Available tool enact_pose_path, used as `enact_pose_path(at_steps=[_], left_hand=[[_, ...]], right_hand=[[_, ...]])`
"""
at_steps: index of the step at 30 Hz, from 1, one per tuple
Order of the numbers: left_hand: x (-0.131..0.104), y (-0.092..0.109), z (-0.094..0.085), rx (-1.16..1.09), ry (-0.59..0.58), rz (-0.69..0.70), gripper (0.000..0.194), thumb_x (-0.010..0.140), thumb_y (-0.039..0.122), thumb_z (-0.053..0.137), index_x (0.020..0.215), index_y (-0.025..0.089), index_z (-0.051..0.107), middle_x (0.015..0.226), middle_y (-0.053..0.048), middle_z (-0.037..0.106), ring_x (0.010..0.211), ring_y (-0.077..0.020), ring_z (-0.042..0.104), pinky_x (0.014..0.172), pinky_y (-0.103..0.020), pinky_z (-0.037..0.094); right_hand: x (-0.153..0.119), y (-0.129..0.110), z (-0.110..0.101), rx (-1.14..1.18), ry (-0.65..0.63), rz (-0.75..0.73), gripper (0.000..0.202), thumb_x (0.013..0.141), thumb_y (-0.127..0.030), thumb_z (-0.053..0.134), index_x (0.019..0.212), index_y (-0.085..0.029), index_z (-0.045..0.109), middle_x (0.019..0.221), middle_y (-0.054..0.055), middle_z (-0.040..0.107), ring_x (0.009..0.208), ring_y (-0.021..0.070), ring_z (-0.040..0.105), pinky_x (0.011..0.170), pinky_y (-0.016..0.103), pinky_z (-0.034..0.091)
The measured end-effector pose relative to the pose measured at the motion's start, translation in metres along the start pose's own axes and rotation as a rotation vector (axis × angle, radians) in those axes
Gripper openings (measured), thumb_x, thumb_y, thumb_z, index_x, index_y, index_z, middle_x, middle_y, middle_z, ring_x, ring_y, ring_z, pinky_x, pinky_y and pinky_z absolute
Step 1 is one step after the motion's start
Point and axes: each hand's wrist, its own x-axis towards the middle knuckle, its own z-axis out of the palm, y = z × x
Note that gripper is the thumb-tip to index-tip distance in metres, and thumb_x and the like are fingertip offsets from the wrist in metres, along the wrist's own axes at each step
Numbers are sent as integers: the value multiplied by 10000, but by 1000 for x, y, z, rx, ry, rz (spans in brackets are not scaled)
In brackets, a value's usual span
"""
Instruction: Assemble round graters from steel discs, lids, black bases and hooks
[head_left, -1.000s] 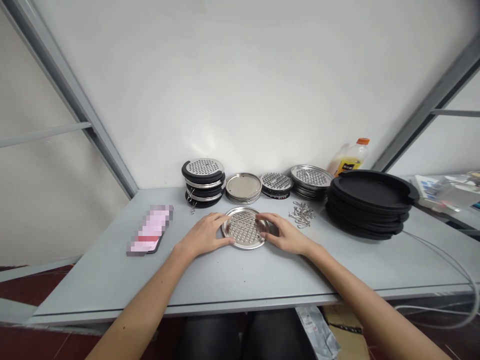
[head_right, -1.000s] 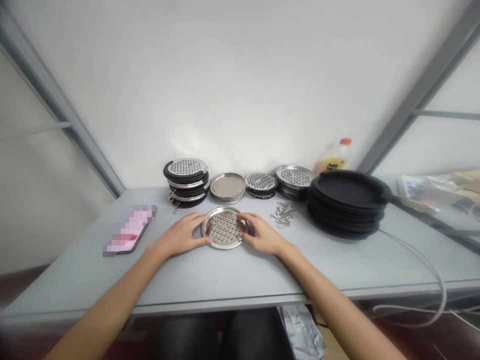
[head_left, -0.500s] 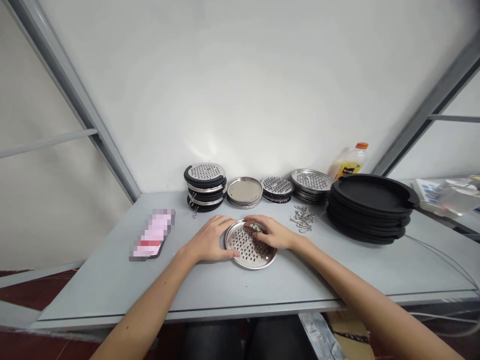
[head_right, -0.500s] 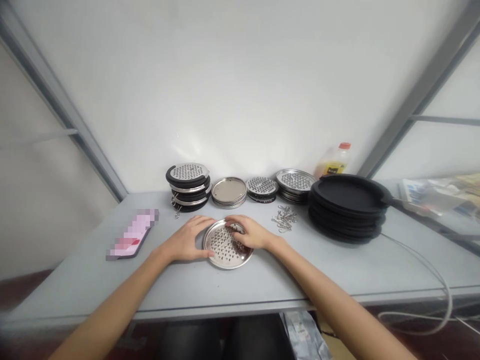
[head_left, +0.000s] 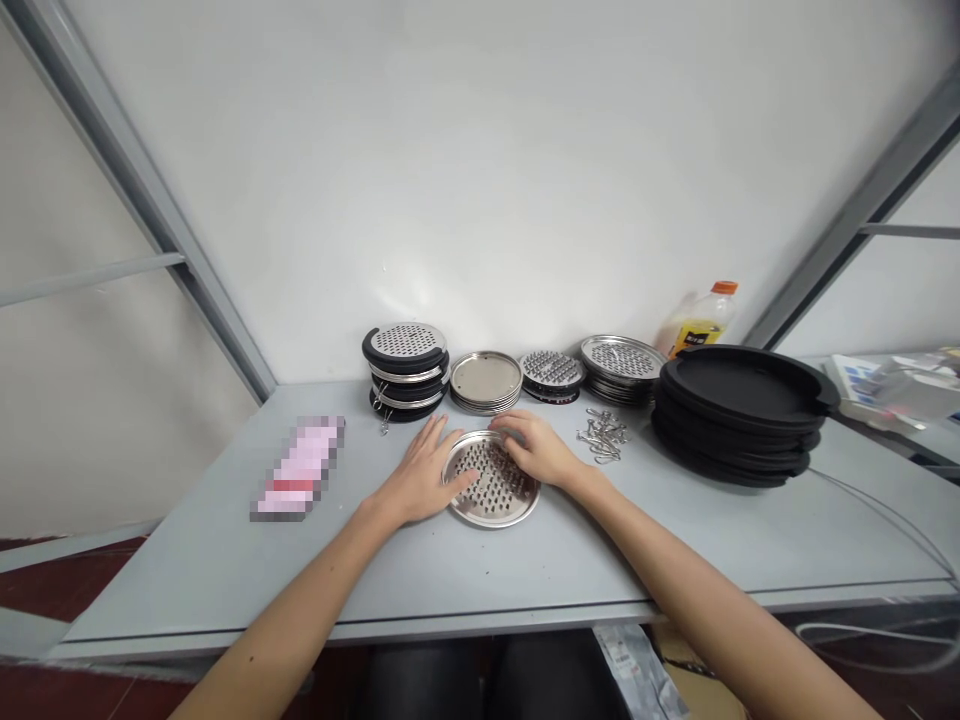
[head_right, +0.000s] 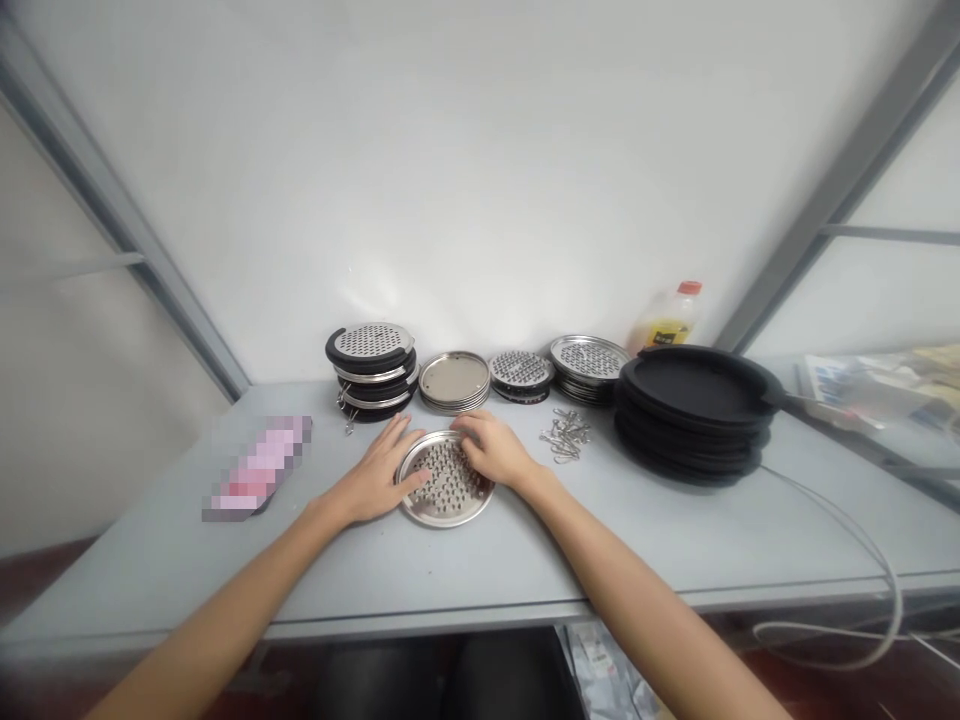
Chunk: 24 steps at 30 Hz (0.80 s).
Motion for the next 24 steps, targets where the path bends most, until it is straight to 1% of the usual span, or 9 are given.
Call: enact_pose_path(at_steps=[3,6,8,10,14,16,21,24], left_hand=[[0,4,0,14,-62,-32,649,910,625,399,1417,221,388,1577,-145,165,1468,-297,45,1169,-493,173],[0,7,0,31,-81,-43,619,918,621,379,1396,232,430,1574,-135,186,1469,-288,50,1169,-482,178],[-1,7,-1,38,-85,-36,631,905,636,392,1392,237,443,1571,-127,202,1468,-295,56,1167,-486,183],[-1,6,-2,54,-98,-23,694,865,674,438,1410,244,424,1575,-121,196,1467,-306,50,1166,-496,181],[-3,4,-8,92,-163,15,958,689,767,587,1463,259,343,1589,-115,140,1461,-347,34,1165,-515,166],[-3,4,-11,100,-192,34,1064,618,795,621,1480,256,309,1590,-116,134,1457,-366,43,1164,-517,167],[-2,6,-18,121,-222,83,1153,554,812,646,1490,237,293,1582,-117,172,1453,-377,66,1163,-512,164],[-3,6,-18,126,-238,97,1172,547,810,653,1495,231,280,1580,-125,171,1454,-373,68,1161,-511,162]], right_hand=[[-1,1,1,-30,-21,-45,273,825,-126,504,1032,-165,679,1166,113,634,1093,245,576,983,413,451],[-2,1,4,-51,-28,-58,264,864,-177,505,1068,-149,672,1176,131,620,1105,247,567,985,417,451],[-2,0,5,-64,-39,-61,265,881,-213,512,1084,-140,666,1167,140,621,1098,252,567,981,420,455],[-2,-1,6,-70,-48,-61,265,890,-237,518,1087,-135,664,1169,145,621,1096,255,566,979,420,456],[-3,-1,6,-63,-73,-63,259,904,-218,496,1078,-137,669,1168,143,631,1091,251,570,980,420,454],[-3,-1,6,-62,-89,-66,267,909,-202,477,1079,-137,672,1163,139,638,1083,249,573,980,423,451],[-3,0,6,-60,-102,-75,285,908,-197,463,1093,-138,673,1161,137,641,1077,252,577,973,427,449],[-2,-1,6,-57,-108,-79,288,895,-194,470,1088,-140,676,1167,133,639,1079,253,578,975,426,447]])
